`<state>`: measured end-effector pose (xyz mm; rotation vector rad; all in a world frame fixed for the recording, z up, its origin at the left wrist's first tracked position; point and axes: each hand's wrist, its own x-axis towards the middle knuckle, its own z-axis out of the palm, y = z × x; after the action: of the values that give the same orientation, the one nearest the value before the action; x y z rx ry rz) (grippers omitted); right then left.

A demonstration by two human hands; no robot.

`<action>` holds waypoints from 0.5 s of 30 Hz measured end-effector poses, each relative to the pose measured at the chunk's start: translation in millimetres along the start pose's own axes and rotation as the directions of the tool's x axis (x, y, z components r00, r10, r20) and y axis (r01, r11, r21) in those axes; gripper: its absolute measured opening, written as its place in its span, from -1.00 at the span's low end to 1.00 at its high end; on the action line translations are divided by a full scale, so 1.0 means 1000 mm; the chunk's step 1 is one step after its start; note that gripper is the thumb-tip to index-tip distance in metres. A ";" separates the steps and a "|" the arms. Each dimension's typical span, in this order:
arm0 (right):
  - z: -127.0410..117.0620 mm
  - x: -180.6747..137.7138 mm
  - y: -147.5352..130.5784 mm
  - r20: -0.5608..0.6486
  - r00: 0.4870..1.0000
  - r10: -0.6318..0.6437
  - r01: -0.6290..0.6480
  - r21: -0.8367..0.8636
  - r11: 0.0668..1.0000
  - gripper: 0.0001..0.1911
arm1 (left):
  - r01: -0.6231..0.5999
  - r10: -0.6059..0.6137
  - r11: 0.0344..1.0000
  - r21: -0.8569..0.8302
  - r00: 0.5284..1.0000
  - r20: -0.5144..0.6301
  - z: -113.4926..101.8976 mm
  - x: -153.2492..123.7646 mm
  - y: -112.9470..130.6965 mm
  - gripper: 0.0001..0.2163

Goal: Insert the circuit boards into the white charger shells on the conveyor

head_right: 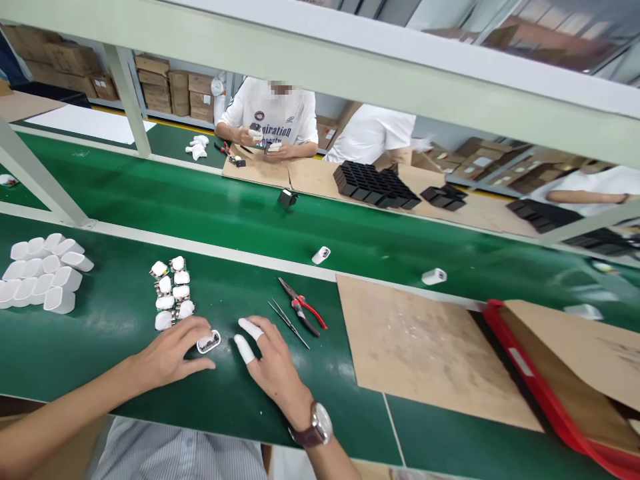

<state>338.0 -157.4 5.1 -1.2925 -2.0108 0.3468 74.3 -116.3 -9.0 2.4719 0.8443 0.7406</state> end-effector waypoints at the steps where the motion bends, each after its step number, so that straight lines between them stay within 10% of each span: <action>1: -0.002 -0.003 0.003 -0.015 1.000 0.010 -0.010 -0.004 1.000 -0.64 | -0.066 0.067 0.997 0.048 0.998 -0.021 0.000 -0.002 0.001 -0.80; 6: -0.005 -0.013 0.007 -0.045 0.998 0.045 -0.044 0.009 0.999 -0.69 | -0.178 0.199 0.970 0.163 0.972 -0.124 0.006 -0.004 0.010 -0.87; 11: -0.001 -0.016 0.009 -0.025 0.999 0.022 -0.022 0.004 1.000 -0.71 | 0.010 -0.015 0.988 -0.154 0.999 -0.032 0.010 0.004 0.014 -0.87; 13: 0.000 -0.017 0.010 -0.006 1.000 0.014 -0.014 -0.014 1.000 -0.72 | 0.245 -0.262 0.825 -0.510 0.964 0.039 0.001 0.013 0.012 -0.84; 15: 0.000 -0.019 0.011 -0.005 1.000 0.010 -0.011 -0.035 0.999 -0.73 | 0.440 -0.466 0.468 -0.766 0.860 0.209 -0.013 0.025 0.005 -0.75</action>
<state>349.7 -168.7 -8.8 -1.3248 -2.0147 0.3136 85.6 -100.7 12.4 1.3321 0.8685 0.7296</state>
